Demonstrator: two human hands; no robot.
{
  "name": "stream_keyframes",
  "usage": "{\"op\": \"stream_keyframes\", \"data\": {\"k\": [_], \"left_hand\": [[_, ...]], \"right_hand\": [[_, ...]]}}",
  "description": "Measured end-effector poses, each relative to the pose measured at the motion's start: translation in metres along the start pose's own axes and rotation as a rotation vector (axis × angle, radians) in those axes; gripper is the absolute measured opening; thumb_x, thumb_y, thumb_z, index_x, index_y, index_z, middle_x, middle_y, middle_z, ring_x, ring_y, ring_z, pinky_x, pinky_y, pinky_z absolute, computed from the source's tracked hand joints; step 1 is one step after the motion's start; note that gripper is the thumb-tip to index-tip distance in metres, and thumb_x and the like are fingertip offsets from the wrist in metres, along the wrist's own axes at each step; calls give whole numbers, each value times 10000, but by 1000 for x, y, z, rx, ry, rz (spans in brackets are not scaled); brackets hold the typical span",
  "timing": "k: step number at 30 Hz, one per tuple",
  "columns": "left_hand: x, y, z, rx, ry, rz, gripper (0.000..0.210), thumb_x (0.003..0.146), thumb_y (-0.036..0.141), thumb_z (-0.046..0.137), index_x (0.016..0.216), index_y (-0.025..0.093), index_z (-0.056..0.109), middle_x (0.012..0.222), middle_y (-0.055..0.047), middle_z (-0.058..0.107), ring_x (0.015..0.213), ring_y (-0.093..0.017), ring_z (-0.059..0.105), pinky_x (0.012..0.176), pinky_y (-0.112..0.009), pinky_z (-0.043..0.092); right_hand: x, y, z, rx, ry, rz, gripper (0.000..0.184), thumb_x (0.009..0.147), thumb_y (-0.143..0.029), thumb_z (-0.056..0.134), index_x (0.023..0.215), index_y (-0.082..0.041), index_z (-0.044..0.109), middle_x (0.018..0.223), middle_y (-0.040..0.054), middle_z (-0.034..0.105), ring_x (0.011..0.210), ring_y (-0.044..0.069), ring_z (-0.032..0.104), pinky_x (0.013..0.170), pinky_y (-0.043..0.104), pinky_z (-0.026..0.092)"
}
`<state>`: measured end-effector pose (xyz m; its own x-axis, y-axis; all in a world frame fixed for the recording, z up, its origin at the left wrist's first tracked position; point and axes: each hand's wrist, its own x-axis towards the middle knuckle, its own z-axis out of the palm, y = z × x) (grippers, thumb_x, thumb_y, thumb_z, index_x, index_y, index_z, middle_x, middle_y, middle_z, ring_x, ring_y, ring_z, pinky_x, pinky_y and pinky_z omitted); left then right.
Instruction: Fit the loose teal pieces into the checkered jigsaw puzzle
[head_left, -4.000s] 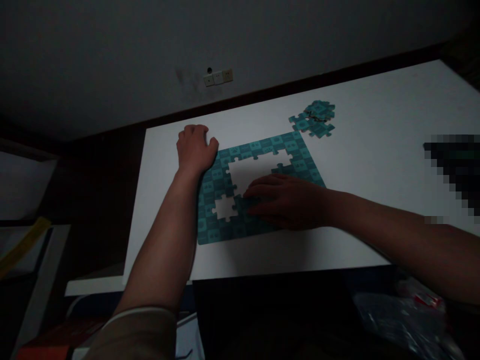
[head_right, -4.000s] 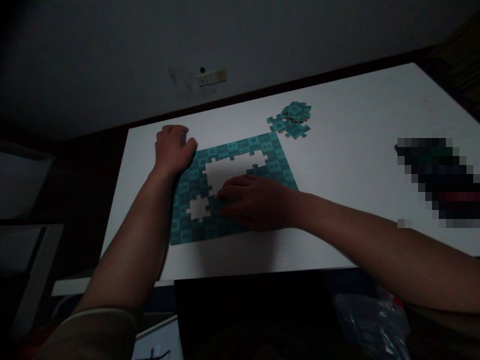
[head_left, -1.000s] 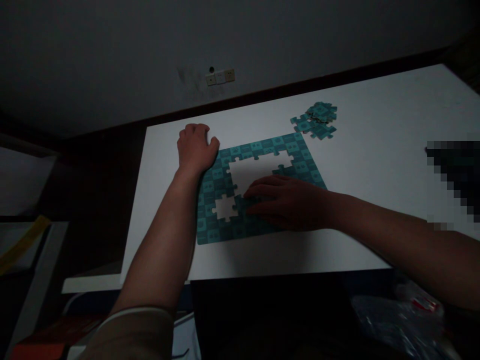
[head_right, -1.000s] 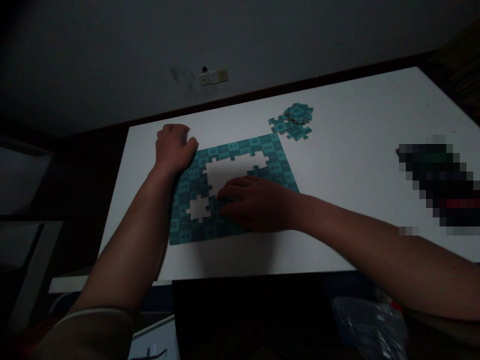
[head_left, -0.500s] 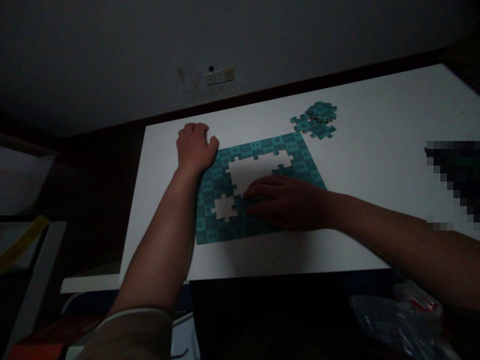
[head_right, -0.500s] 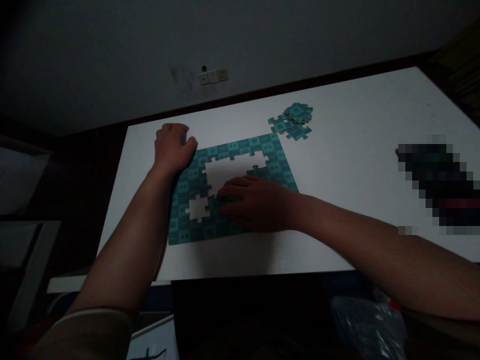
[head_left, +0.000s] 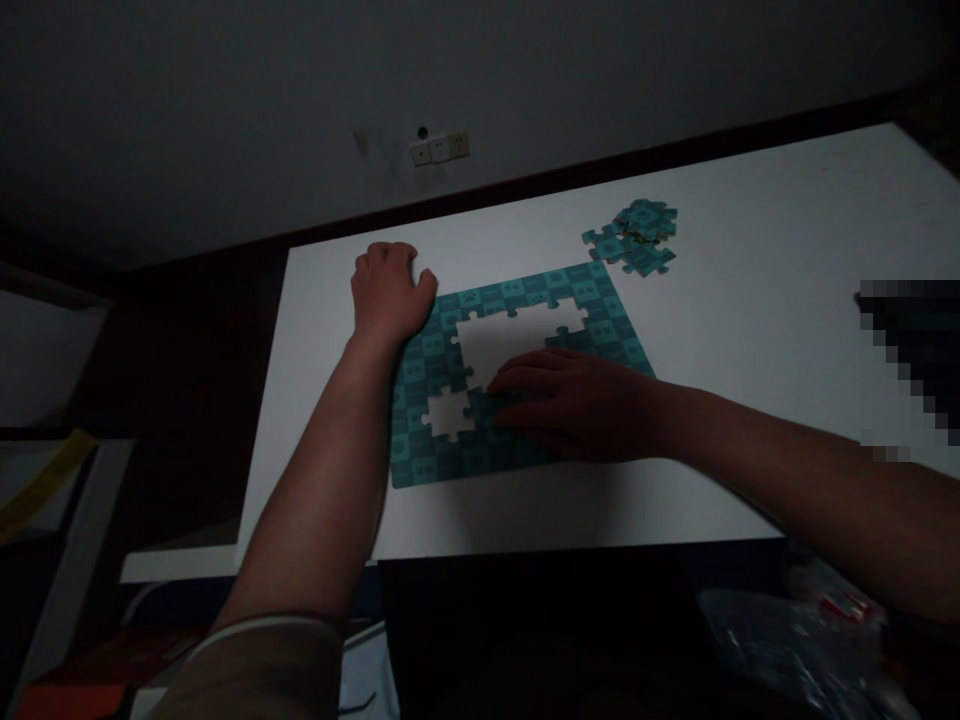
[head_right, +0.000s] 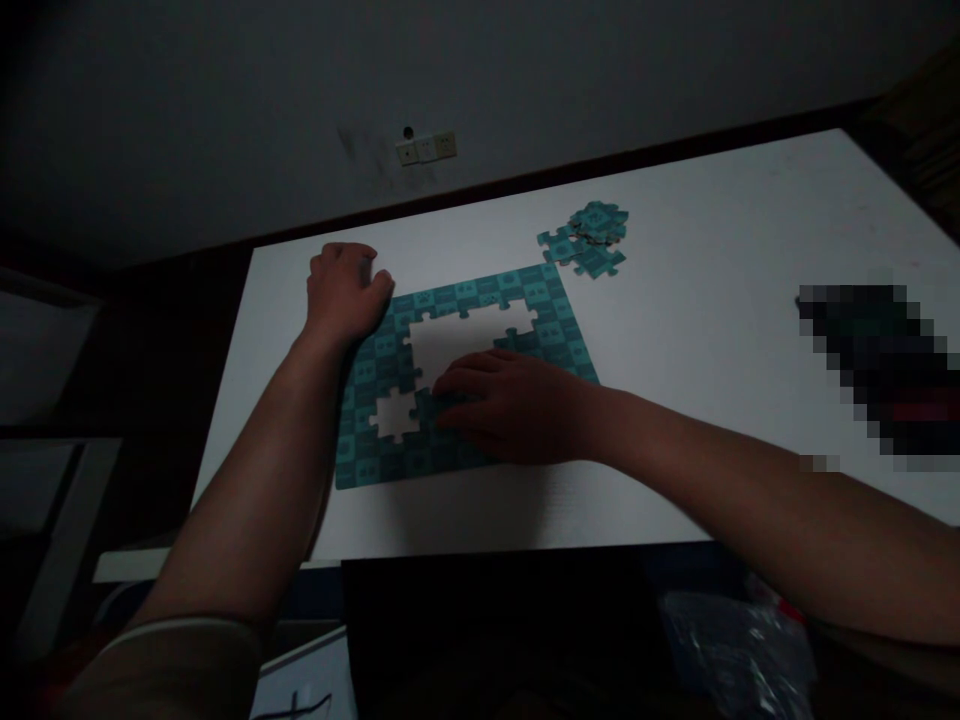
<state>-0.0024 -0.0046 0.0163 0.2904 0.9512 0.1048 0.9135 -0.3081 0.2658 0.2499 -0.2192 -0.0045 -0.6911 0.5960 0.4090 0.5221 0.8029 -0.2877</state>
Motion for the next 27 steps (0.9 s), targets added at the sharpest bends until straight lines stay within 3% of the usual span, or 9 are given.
{"op": "stream_keyframes", "data": {"k": [3, 9, 16, 27], "left_hand": [[0, 1, -2, 16, -13, 11, 575, 1128, 372, 669, 1663, 203, 797, 1795, -262, 711, 1706, -552, 614, 1454, -716, 545], [1, -4, 1, -56, -3, -5, 580, 1066, 455, 709, 1627, 336, 800, 1791, -198, 702, 1735, -567, 558, 1499, -725, 494], [1, -2, 0, -25, -21, -2, 588, 1087, 441, 687, 1646, 290, 791, 1810, -231, 696, 1739, -565, 567, 1492, -740, 498], [1, -4, -2, -69, -37, -9, 635, 1031, 502, 731, 1643, 347, 790, 1819, -199, 683, 1748, -590, 528, 1502, -759, 469]], "right_hand": [[0, 0, -1, -8, -3, -4, 255, 1231, -202, 772, 1417, -243, 941, 1572, 166, 893, 1498, 380, 850, 1200, 607, 763], [0, 0, -3, 15, 0, -10, 264, 1243, -189, 734, 1415, -225, 931, 1568, 182, 892, 1465, 403, 865, 1150, 633, 779], [-1, 0, -3, 11, -35, 2, 284, 1222, -185, 761, 1444, -244, 927, 1589, 179, 885, 1504, 386, 849, 1191, 613, 754], [0, 0, -2, 9, -25, -2, 271, 1257, -214, 736, 1436, -253, 935, 1579, 166, 895, 1486, 381, 856, 1185, 604, 759]]}}
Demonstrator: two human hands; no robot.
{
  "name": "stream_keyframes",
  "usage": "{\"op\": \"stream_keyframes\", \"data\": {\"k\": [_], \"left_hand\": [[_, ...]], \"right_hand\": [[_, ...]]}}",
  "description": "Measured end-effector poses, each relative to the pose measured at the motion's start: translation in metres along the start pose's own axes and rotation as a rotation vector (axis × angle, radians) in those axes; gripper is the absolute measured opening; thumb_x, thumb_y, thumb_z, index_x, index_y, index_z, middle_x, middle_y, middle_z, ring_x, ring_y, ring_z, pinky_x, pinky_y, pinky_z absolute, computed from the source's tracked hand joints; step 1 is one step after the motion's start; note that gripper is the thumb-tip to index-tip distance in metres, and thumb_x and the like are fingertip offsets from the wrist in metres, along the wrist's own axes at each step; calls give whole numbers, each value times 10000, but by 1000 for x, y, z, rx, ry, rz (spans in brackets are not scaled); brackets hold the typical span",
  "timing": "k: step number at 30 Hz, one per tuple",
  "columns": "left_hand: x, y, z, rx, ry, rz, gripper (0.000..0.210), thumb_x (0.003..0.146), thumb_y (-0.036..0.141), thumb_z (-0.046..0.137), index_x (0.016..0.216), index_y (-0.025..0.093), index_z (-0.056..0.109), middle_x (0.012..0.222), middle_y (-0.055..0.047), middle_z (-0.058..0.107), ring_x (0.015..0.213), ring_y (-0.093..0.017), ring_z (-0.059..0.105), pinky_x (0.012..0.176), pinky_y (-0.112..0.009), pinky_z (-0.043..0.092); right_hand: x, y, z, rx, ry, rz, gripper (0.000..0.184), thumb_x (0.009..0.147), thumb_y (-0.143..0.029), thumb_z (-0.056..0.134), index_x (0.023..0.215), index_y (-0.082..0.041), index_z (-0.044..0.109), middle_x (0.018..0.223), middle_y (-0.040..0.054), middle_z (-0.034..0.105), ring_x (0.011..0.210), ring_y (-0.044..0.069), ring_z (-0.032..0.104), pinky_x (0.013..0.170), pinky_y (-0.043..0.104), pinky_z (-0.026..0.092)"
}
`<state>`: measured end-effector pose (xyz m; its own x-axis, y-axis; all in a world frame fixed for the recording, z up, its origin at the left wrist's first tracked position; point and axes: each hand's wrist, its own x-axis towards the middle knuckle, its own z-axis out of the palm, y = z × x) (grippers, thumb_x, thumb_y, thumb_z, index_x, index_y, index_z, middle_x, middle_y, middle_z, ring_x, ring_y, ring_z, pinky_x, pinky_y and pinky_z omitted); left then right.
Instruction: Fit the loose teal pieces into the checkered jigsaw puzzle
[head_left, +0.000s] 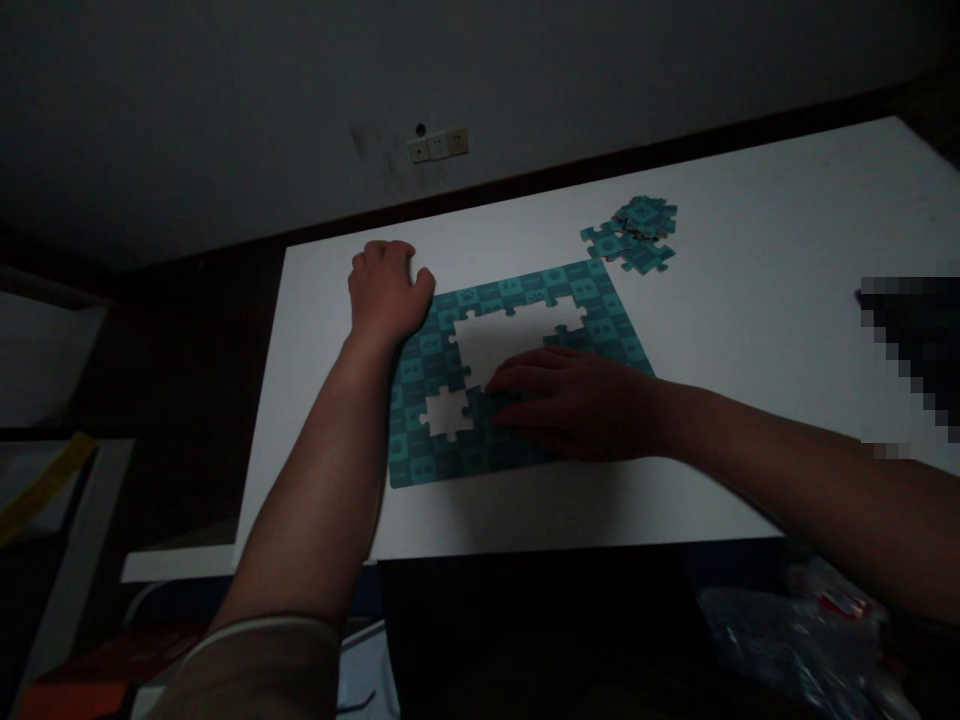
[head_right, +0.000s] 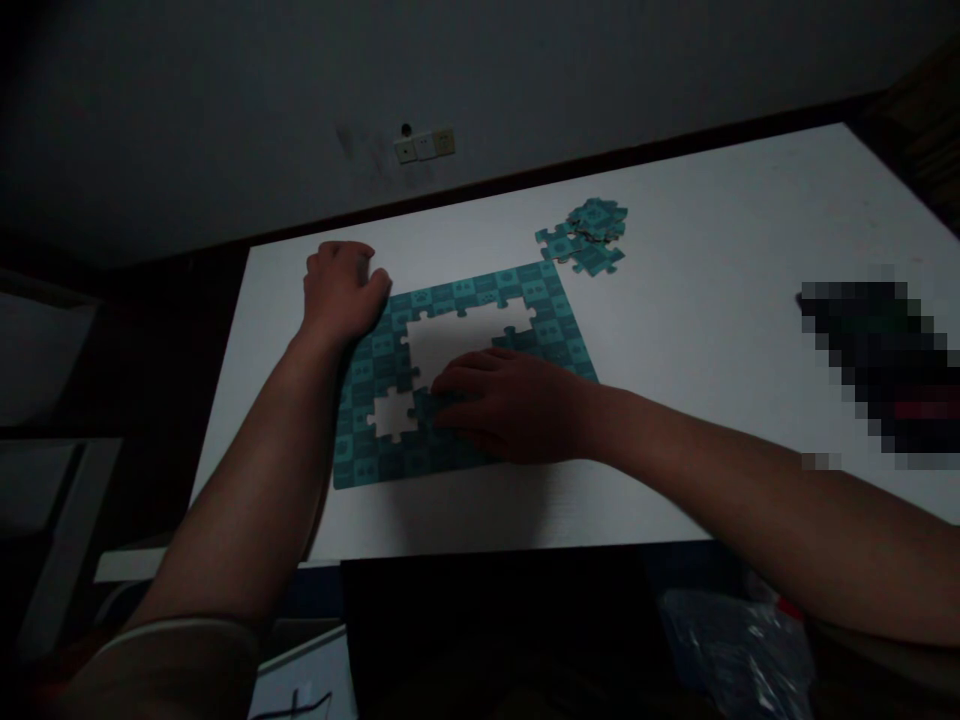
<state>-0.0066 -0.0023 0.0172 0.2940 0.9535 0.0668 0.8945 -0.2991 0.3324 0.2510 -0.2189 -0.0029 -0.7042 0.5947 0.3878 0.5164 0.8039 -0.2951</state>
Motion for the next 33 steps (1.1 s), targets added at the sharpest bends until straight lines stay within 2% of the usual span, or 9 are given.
{"op": "stream_keyframes", "data": {"k": [8, 14, 19, 24, 33], "left_hand": [[0, 1, 0, -36, -4, 3, 712, 958, 477, 757, 1660, 360, 781, 1828, -201, 677, 1770, -638, 494, 1492, -855, 428], [0, 0, 3, 15, 36, 16, 585, 1030, 502, 685, 1576, 325, 797, 1812, -215, 703, 1735, -592, 554, 1481, -786, 485], [0, -1, 5, 13, 38, 19, 566, 1056, 483, 700, 1586, 313, 798, 1796, -221, 709, 1728, -591, 565, 1477, -780, 491], [2, -3, 6, 31, 50, 18, 541, 1071, 465, 721, 1593, 344, 800, 1792, -194, 717, 1740, -560, 568, 1489, -741, 502], [1, -2, 5, -10, 54, 21, 632, 1026, 442, 769, 1651, 353, 798, 1777, -201, 728, 1743, -612, 546, 1491, -811, 476]], "right_hand": [[0, -1, -2, 2, -23, 11, 276, 1245, -199, 749, 1447, -245, 932, 1605, 180, 884, 1512, 386, 850, 1198, 616, 756], [2, 0, -1, -13, -2, 4, 269, 1249, -211, 743, 1431, -260, 935, 1575, 158, 897, 1495, 372, 859, 1193, 589, 756], [0, -1, -1, 4, 13, -2, 270, 1266, -209, 709, 1422, -239, 928, 1576, 169, 894, 1484, 387, 862, 1184, 612, 765], [1, -1, -2, -12, -3, 3, 276, 1216, -186, 781, 1435, -252, 937, 1581, 168, 894, 1503, 380, 856, 1200, 607, 763], [0, -1, -2, 4, -5, 6, 280, 1259, -203, 729, 1447, -241, 933, 1591, 175, 892, 1504, 384, 854, 1208, 612, 759]]}}
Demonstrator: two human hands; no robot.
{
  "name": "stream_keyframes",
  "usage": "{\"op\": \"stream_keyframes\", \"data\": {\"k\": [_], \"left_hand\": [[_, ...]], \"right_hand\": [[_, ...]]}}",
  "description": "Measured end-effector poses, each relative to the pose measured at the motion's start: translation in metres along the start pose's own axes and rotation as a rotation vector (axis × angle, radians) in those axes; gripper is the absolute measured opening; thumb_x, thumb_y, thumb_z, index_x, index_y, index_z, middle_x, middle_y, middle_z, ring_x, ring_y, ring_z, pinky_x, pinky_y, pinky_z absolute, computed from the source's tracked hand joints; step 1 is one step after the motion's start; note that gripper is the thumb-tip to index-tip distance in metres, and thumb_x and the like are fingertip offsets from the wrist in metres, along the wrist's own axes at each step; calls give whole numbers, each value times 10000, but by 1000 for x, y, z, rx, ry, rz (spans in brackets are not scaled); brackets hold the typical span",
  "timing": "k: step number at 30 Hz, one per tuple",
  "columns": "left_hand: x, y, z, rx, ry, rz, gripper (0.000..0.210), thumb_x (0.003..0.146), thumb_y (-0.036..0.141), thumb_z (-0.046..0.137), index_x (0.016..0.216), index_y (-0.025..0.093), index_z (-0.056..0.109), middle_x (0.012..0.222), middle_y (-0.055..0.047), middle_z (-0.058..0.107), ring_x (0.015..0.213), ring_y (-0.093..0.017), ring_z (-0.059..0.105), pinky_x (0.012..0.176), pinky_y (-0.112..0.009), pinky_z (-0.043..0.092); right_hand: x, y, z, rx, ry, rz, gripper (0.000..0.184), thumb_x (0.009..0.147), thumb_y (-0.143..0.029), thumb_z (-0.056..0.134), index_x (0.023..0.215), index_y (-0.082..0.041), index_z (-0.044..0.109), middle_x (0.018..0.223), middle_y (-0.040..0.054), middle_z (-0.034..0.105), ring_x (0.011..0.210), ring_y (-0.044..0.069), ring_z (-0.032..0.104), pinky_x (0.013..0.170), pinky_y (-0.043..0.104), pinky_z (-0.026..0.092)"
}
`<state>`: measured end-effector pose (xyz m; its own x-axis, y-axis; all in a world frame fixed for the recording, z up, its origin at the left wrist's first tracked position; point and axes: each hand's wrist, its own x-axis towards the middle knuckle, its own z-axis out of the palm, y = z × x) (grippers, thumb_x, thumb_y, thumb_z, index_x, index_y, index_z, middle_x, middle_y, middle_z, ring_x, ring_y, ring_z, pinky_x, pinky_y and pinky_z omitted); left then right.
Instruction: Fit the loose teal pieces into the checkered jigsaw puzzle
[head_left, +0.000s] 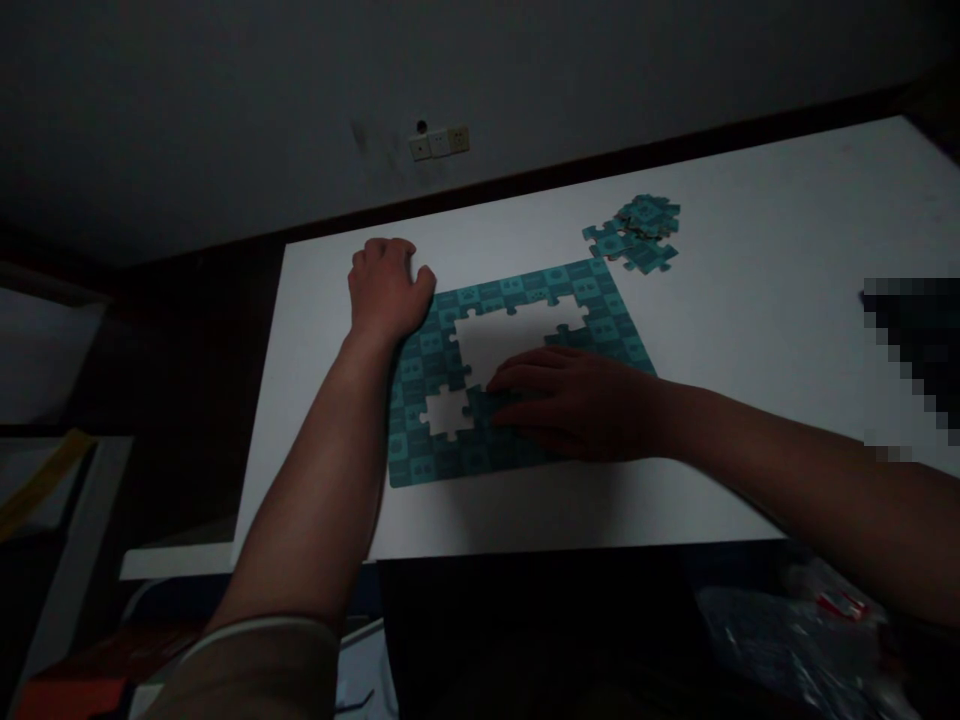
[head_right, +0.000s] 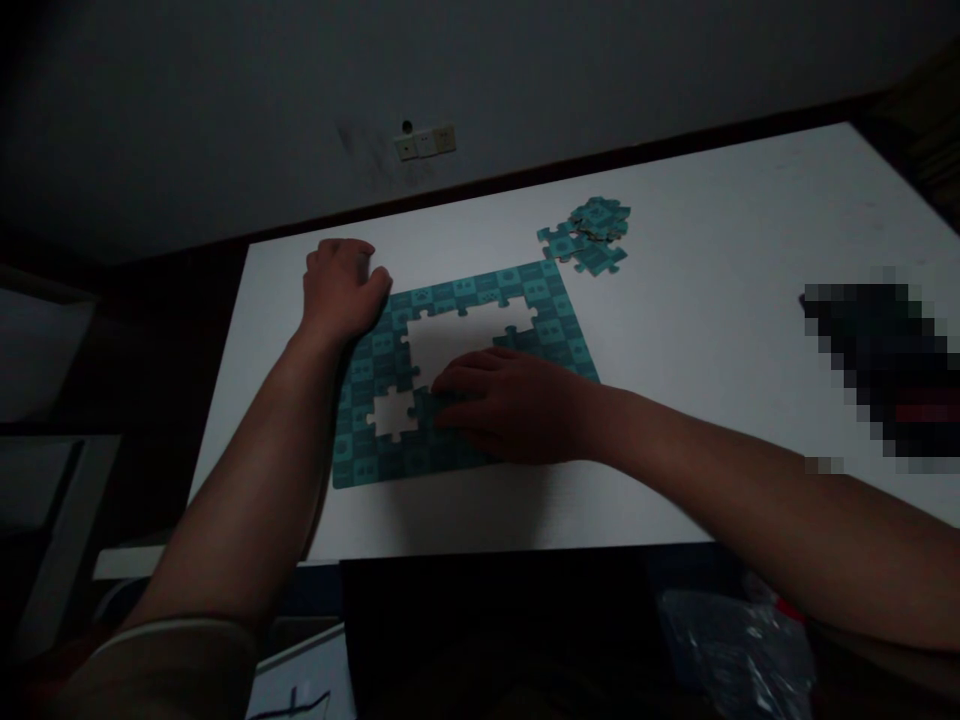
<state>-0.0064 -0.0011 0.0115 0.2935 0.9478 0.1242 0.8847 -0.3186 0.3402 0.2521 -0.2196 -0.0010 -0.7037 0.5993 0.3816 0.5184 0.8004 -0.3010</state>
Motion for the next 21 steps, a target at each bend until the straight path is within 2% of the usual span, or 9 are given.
{"op": "stream_keyframes", "data": {"k": [7, 14, 21], "left_hand": [[-2, 4, -4, 31, -40, -18, 631, 1043, 459, 706, 1652, 314, 785, 1812, -204, 691, 1746, -562, 560, 1504, -717, 493], [-1, 0, 0, 37, -11, 9, 607, 1076, 459, 698, 1644, 280, 814, 1783, -242, 708, 1717, -582, 585, 1476, -744, 510], [3, -7, 8, 66, 45, 34, 552, 1095, 468, 703, 1611, 323, 834, 1740, -209, 763, 1682, -583, 632, 1432, -759, 560]], "right_hand": [[0, 1, 1, -4, 2, 1, 268, 1254, -211, 737, 1431, -257, 933, 1578, 156, 897, 1499, 374, 862, 1218, 588, 757], [0, 0, 1, 5, -12, 7, 283, 1266, -208, 719, 1449, -242, 933, 1597, 176, 886, 1519, 381, 845, 1222, 614, 747], [-1, 0, 2, -5, -4, 8, 281, 1269, -221, 717, 1452, -252, 928, 1605, 153, 887, 1509, 380, 847, 1211, 609, 749]]}}
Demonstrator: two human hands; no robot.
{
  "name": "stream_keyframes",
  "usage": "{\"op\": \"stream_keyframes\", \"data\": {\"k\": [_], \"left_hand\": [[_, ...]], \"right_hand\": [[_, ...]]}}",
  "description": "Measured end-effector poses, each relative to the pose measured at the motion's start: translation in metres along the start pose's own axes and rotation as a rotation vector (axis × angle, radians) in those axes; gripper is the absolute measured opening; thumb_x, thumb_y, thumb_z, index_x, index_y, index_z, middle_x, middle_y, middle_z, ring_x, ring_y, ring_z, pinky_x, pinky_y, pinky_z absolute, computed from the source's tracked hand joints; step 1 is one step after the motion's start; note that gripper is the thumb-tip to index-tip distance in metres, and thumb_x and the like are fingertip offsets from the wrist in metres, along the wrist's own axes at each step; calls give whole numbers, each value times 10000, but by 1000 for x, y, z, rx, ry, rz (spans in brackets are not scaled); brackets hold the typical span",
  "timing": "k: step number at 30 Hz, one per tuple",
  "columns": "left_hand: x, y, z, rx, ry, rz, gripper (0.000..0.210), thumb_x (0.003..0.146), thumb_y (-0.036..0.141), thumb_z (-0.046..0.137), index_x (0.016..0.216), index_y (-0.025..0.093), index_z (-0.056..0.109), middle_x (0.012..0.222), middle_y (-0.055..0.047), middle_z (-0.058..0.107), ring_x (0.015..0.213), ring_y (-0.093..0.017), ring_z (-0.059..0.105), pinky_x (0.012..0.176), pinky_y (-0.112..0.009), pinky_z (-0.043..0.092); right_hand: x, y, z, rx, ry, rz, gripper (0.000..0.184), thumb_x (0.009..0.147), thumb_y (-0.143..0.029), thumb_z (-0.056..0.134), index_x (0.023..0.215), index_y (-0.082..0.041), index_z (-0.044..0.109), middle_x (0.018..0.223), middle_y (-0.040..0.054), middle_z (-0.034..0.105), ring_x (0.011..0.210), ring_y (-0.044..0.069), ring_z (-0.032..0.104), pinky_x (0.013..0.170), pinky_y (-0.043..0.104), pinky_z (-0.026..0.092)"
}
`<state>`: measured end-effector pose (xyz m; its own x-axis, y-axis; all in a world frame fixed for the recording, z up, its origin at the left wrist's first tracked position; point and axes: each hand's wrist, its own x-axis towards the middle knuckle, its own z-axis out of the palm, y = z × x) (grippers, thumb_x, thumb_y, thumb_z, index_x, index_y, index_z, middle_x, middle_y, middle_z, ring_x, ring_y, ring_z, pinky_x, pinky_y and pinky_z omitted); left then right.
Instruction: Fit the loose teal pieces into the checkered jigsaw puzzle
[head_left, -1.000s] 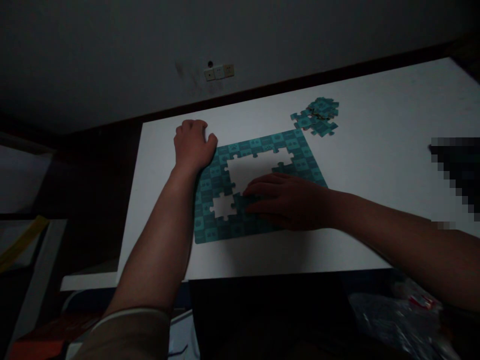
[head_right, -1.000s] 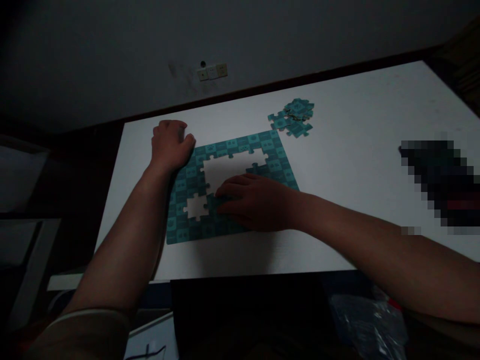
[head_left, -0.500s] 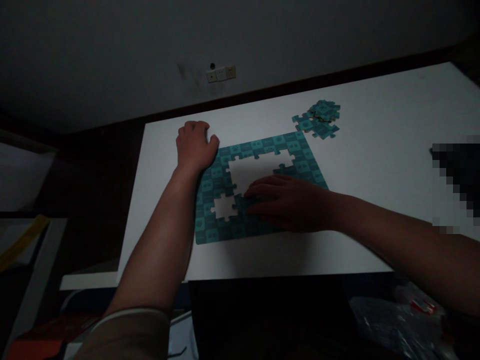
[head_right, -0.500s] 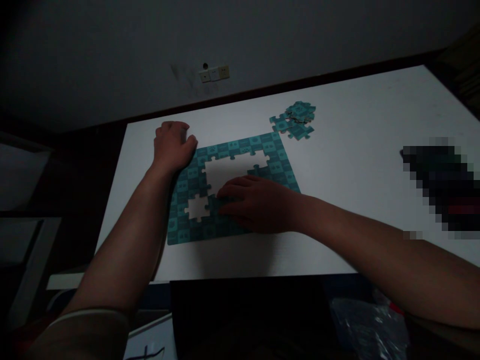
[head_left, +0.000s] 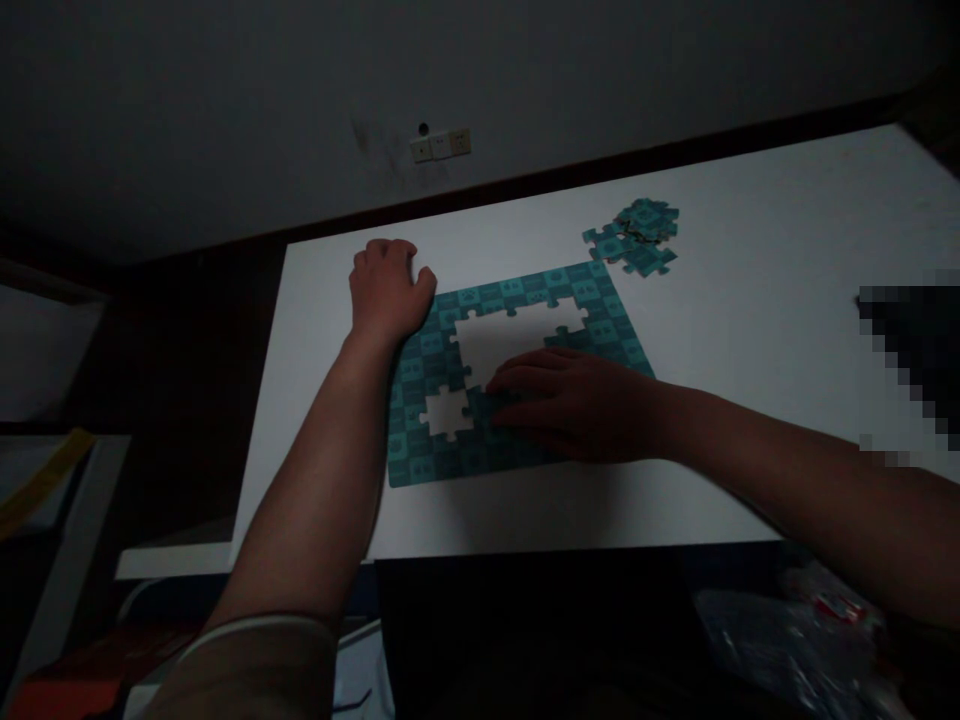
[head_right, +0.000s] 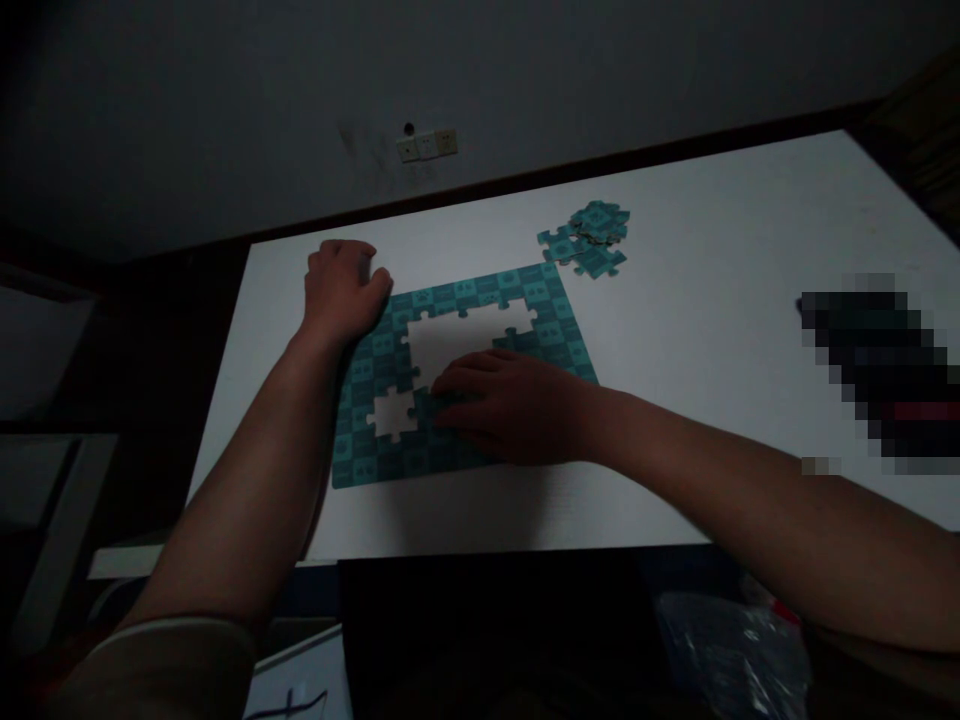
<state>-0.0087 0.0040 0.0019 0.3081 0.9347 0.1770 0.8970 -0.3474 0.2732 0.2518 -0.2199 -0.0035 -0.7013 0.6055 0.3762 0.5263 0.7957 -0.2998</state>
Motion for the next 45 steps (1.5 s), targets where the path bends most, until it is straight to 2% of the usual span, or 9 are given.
{"op": "stream_keyframes", "data": {"k": [5, 12, 26, 33, 38, 42, 45], "left_hand": [[-1, 2, -1, 17, -11, -3, 574, 1089, 461, 683, 1617, 286, 828, 1760, -230, 748, 1685, -584, 633, 1432, -753, 563], [0, 0, -3, -41, -41, -14, 595, 1068, 476, 740, 1637, 323, 824, 1794, -215, 722, 1723, -620, 574, 1471, -809, 502], [0, 2, -3, -34, -29, -16, 577, 1093, 434, 734, 1642, 283, 833, 1792, -232, 726, 1742, -576, 586, 1500, -761, 506], [2, -3, 3, -44, 1, -7, 551, 1091, 475, 783, 1620, 328, 830, 1763, -196, 749, 1734, -584, 588, 1484, -801, 503], [0, 0, 0, -37, -17, -15, 540, 1102, 472, 743, 1616, 330, 825, 1781, -204, 734, 1718, -572, 590, 1486, -763, 511], [-2, 4, -4, -22, -33, -20, 577, 1089, 453, 722, 1631, 283, 823, 1782, -237, 719, 1719, -587, 589, 1473, -760, 521], [-2, 5, -7, -34, -46, -22, 579, 1088, 475, 721, 1632, 304, 821, 1794, -228, 712, 1721, -585, 578, 1475, -761, 516]], "right_hand": [[1, 1, -1, 1, 30, -20, 294, 1299, -230, 663, 1425, -233, 929, 1585, 160, 890, 1486, 385, 859, 1192, 605, 760], [0, 0, 0, -2, 17, -14, 282, 1281, -228, 701, 1445, -240, 930, 1592, 165, 888, 1492, 389, 857, 1193, 616, 762], [0, -1, -1, -19, 21, -12, 275, 1244, -203, 758, 1446, -258, 936, 1581, 150, 898, 1505, 360, 861, 1222, 581, 762], [-1, 0, 1, -13, 34, -11, 269, 1257, -222, 741, 1435, -262, 938, 1579, 146, 901, 1494, 375, 864, 1205, 602, 767], [-1, 1, 2, -16, 33, -13, 272, 1253, -219, 744, 1442, -255, 937, 1580, 151, 898, 1496, 374, 862, 1225, 601, 763], [0, 1, 0, -11, 13, -19, 282, 1230, -195, 772, 1450, -244, 940, 1581, 170, 896, 1503, 382, 861, 1213, 620, 771], [0, 0, -2, 3, 15, -19, 286, 1225, -178, 770, 1445, -234, 944, 1572, 176, 902, 1495, 388, 868, 1201, 623, 780]]}}
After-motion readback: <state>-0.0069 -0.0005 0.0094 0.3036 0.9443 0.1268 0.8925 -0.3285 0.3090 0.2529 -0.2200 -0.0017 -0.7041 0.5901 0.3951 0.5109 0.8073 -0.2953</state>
